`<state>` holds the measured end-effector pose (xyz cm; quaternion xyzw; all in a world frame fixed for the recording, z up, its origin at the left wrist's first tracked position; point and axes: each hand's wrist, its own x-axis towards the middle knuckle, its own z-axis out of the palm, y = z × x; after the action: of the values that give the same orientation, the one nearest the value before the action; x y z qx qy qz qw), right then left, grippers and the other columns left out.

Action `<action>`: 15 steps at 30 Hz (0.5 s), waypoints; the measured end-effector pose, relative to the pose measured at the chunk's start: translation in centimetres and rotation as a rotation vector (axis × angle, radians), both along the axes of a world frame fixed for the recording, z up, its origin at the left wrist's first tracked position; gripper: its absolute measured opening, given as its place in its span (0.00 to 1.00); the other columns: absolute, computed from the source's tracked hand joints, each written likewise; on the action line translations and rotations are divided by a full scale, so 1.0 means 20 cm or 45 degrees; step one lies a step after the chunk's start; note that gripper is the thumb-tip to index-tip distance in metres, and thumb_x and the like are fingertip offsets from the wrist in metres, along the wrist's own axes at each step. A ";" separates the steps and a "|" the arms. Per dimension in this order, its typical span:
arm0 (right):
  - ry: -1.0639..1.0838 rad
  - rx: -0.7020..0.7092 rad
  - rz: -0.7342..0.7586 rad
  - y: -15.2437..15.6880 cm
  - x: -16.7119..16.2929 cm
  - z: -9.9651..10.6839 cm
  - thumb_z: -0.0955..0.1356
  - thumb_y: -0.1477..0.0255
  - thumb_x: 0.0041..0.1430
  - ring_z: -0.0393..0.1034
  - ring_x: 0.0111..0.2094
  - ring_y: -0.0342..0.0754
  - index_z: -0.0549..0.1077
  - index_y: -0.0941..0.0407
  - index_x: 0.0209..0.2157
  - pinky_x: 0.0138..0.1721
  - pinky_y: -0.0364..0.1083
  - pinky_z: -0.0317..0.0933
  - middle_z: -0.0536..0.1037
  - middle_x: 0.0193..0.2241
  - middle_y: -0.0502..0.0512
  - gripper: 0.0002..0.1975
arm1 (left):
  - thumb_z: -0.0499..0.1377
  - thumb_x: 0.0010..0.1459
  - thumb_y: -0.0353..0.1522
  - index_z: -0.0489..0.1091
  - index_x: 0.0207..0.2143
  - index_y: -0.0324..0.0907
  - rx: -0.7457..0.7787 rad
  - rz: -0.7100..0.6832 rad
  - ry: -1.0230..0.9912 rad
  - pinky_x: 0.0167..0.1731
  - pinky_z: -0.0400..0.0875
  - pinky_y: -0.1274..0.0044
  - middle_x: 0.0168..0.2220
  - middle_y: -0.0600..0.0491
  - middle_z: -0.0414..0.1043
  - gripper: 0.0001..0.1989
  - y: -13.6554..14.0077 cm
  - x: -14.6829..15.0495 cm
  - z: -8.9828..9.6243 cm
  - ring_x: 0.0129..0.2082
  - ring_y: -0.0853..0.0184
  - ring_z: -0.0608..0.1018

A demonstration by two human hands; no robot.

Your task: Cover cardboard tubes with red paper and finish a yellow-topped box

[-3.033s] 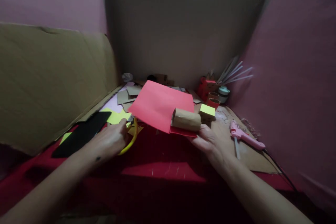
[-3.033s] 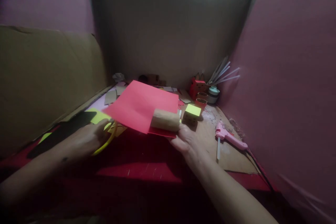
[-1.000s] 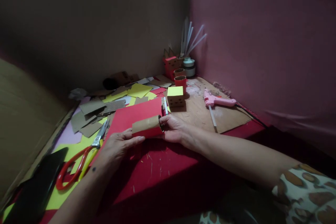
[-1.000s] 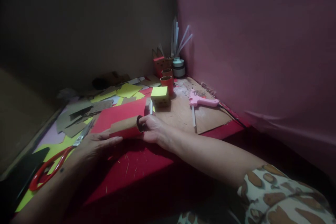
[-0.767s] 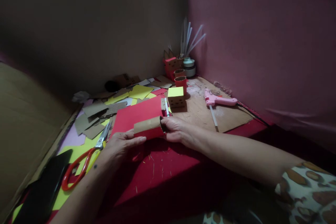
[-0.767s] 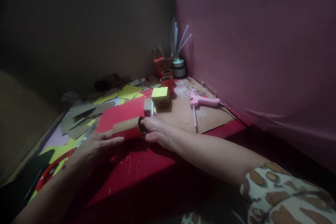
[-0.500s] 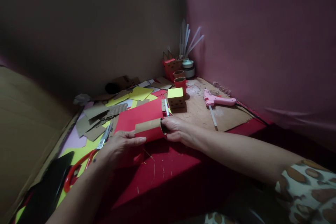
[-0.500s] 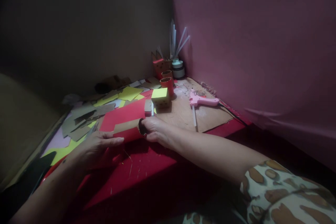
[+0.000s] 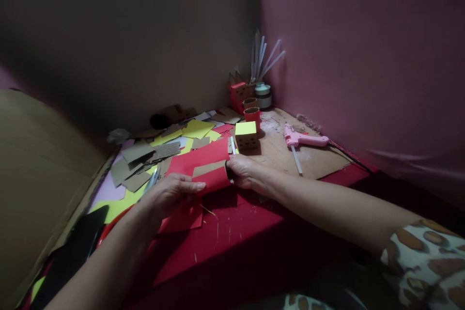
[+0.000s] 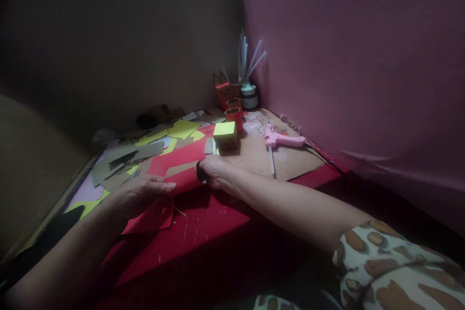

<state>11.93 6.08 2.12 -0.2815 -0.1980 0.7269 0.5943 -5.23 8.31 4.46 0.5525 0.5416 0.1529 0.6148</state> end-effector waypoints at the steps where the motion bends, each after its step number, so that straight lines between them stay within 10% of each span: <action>1: -0.005 -0.005 0.004 0.00 0.00 0.00 0.68 0.80 0.41 0.74 0.35 0.55 0.75 0.58 0.34 0.40 0.56 0.67 0.79 0.27 0.57 0.13 | 0.71 0.32 0.38 0.65 0.11 0.39 0.001 -0.008 -0.003 0.17 0.60 0.77 0.10 0.55 0.64 0.18 0.01 0.00 0.00 0.13 0.70 0.67; 15: -0.035 -0.060 0.052 -0.01 0.00 0.00 0.67 0.77 0.47 0.75 0.35 0.55 0.75 0.58 0.32 0.41 0.55 0.67 0.79 0.25 0.57 0.08 | 0.68 0.40 0.41 0.70 0.19 0.38 0.170 -0.065 -0.053 0.18 0.57 0.78 0.14 0.56 0.63 0.16 -0.04 0.01 0.08 0.15 0.73 0.64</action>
<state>11.99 5.78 2.05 -0.3011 -0.1947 0.7394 0.5699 -5.09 7.43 5.99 0.6026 0.5029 0.1844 0.5915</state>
